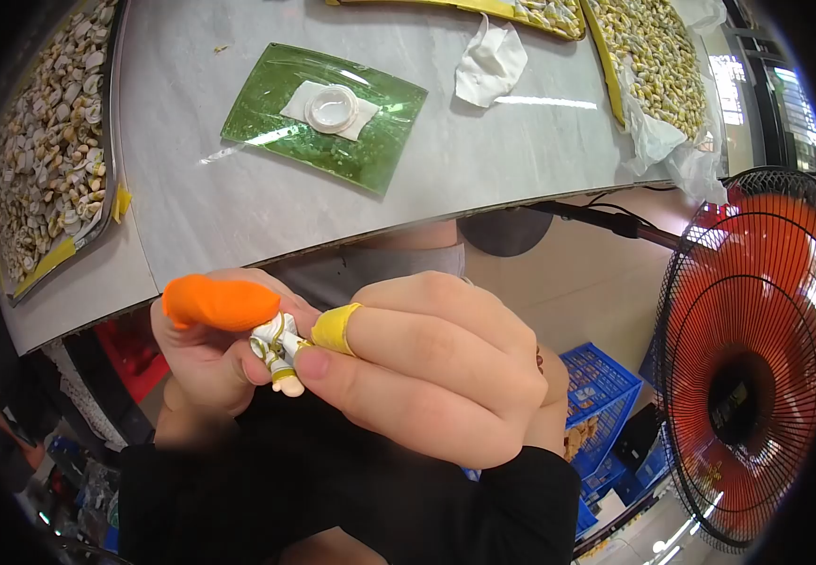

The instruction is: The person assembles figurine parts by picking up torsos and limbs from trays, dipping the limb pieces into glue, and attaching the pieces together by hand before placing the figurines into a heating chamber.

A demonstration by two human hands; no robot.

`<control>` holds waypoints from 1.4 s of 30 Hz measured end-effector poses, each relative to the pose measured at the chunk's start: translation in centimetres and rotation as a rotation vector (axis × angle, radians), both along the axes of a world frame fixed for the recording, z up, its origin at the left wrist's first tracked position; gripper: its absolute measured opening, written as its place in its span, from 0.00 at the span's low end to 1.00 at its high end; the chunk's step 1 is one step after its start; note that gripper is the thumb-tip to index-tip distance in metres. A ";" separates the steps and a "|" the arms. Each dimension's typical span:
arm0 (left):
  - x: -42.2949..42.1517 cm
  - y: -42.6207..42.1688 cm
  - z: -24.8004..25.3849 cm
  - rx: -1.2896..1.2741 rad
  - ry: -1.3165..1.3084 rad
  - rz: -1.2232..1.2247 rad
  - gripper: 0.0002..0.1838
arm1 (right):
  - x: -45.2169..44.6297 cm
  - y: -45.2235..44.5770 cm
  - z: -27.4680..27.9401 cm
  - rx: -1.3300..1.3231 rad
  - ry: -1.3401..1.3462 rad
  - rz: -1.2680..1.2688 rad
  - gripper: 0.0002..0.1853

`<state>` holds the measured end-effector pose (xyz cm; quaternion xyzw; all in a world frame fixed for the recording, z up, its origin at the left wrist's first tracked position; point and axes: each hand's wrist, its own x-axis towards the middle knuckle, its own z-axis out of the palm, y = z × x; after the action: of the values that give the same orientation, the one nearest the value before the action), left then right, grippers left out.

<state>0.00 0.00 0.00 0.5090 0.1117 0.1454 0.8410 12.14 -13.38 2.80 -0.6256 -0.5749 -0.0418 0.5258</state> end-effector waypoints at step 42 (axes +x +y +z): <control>0.4 -1.2 -0.7 -0.175 -0.117 -0.098 0.14 | 0.7 -0.1 -1.6 -0.049 0.305 0.018 0.17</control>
<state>0.42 -1.25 -0.73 0.4292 0.0494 0.1231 0.8934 12.82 -13.46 1.19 -0.6323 -0.4947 0.0726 0.5918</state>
